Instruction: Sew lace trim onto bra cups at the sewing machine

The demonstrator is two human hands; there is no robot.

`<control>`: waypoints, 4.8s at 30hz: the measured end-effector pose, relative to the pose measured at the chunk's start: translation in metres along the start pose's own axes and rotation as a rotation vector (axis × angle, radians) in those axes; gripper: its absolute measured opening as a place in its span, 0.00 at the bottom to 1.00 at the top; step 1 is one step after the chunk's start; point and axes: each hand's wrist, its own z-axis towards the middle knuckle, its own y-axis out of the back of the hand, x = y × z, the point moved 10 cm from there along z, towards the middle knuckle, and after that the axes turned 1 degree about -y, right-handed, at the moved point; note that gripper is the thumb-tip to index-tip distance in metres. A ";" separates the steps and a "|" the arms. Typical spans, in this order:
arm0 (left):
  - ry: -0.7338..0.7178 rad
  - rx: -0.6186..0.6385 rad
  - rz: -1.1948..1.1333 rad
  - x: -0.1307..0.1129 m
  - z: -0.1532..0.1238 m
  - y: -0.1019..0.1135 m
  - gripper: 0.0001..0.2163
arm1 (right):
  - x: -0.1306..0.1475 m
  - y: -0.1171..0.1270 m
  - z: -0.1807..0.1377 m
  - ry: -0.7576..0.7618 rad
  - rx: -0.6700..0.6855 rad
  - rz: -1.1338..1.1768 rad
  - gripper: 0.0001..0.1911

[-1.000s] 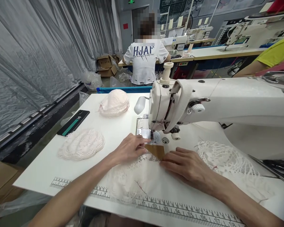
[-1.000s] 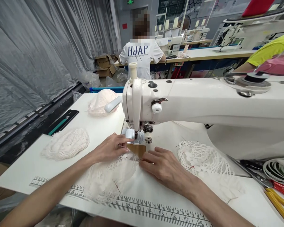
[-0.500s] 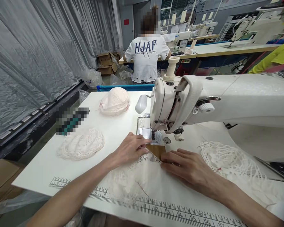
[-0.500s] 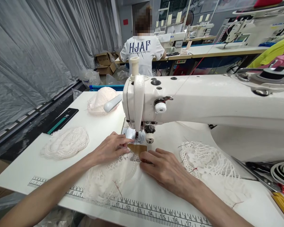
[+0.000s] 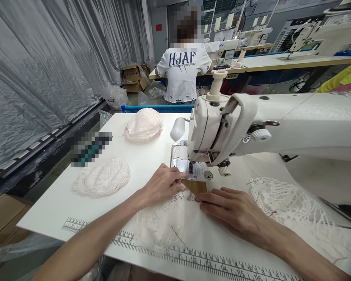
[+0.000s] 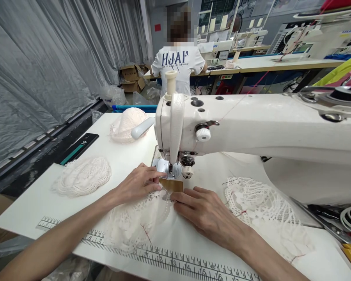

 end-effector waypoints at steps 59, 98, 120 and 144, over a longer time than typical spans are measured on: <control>-0.404 -0.227 0.438 -0.031 0.014 0.006 0.12 | -0.018 -0.001 0.016 -0.241 -0.153 -0.205 0.18; -0.455 -0.374 0.565 -0.066 -0.018 -0.004 0.09 | -0.011 0.000 0.008 -0.211 -0.126 -0.148 0.16; -0.372 -0.268 0.547 -0.033 0.002 -0.007 0.07 | -0.014 0.000 0.010 -0.208 -0.158 -0.211 0.18; -0.218 0.020 0.392 -0.052 -0.140 -0.001 0.29 | 0.085 -0.029 0.052 -0.023 0.041 0.043 0.29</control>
